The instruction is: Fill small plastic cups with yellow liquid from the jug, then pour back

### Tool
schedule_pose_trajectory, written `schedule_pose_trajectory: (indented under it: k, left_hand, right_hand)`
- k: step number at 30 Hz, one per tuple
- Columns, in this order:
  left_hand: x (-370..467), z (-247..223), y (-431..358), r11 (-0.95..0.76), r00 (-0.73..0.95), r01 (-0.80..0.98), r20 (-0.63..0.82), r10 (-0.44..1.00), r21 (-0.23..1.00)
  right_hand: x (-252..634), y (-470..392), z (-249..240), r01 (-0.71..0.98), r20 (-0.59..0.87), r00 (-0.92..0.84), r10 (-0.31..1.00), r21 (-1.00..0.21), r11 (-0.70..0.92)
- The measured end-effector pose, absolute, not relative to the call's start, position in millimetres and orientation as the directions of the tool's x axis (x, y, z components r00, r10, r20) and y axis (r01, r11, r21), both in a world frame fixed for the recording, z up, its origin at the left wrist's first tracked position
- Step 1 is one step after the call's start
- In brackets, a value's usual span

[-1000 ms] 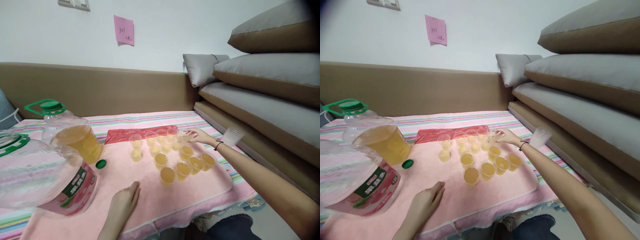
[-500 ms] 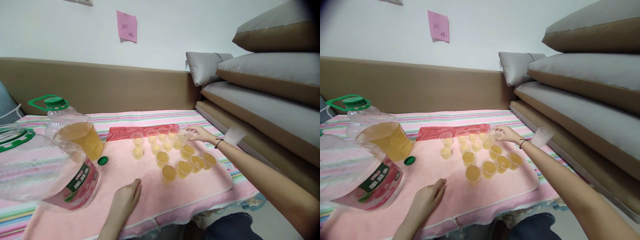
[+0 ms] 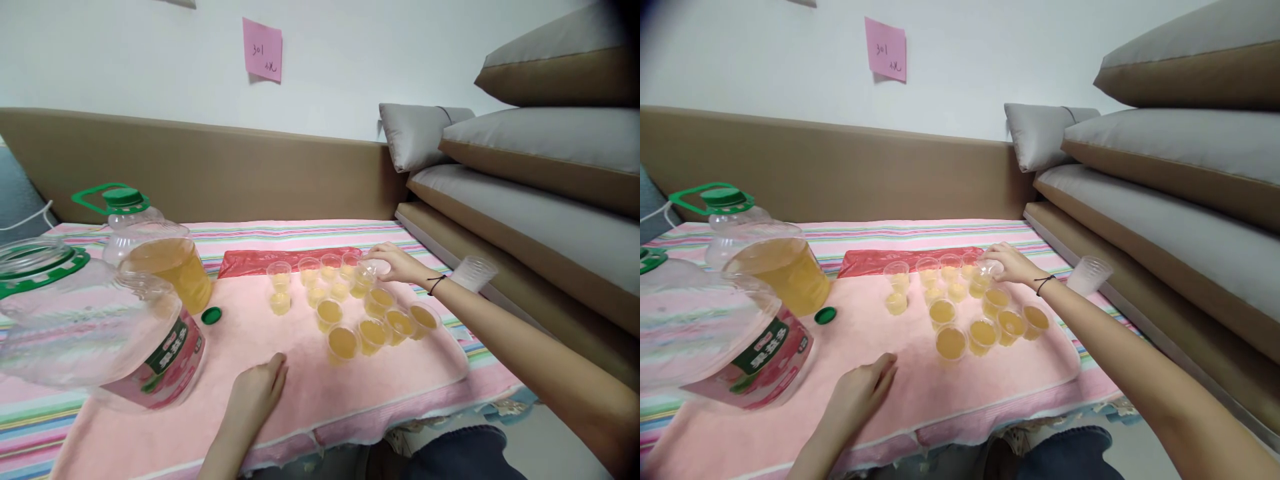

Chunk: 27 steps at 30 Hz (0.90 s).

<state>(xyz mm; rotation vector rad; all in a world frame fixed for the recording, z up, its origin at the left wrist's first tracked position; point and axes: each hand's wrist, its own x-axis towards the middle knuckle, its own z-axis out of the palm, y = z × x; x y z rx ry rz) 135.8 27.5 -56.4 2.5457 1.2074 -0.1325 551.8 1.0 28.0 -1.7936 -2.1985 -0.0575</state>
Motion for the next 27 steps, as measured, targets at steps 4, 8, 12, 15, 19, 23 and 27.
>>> schedule_pose_trajectory:
  k: [4, 8, 12, 15, 19, 23, 27]
  left_hand:
    - [135, -56, 26, -0.595, 0.642, 0.764, -0.211, 0.737, 0.248]
    - [135, -57, 26, -0.601, 0.644, 0.764, -0.216, 0.734, 0.233]
    - [135, -59, 28, -0.601, 0.642, 0.765, -0.209, 0.738, 0.232]
    - [135, -59, 27, -0.603, 0.647, 0.761, -0.208, 0.734, 0.239]
    - [135, -57, 27, -0.605, 0.648, 0.76, -0.21, 0.732, 0.237]
    - [135, -56, 26, -0.606, 0.651, 0.758, -0.21, 0.73, 0.242]
    - [136, -54, 26, -0.597, 0.639, 0.768, -0.223, 0.736, 0.231]
  right_hand:
    - [544, 3, 33, 0.964, 0.247, -0.255, 0.935, -0.017, 0.267]
    - [540, 4, 35, 0.946, 0.236, -0.325, 0.916, 0.086, 0.314]
    - [540, 5, 34, 0.933, 0.242, -0.353, 0.904, 0.16, 0.321]
    - [540, 3, 33, 0.925, 0.256, -0.374, 0.892, 0.178, 0.336]
    - [536, -2, 37, 0.926, 0.255, -0.369, 0.894, 0.186, 0.329]
    - [534, -8, 41, 0.938, 0.26, -0.339, 0.904, 0.164, 0.305]
    - [538, -11, 40, 0.942, 0.264, -0.325, 0.908, 0.173, 0.287]
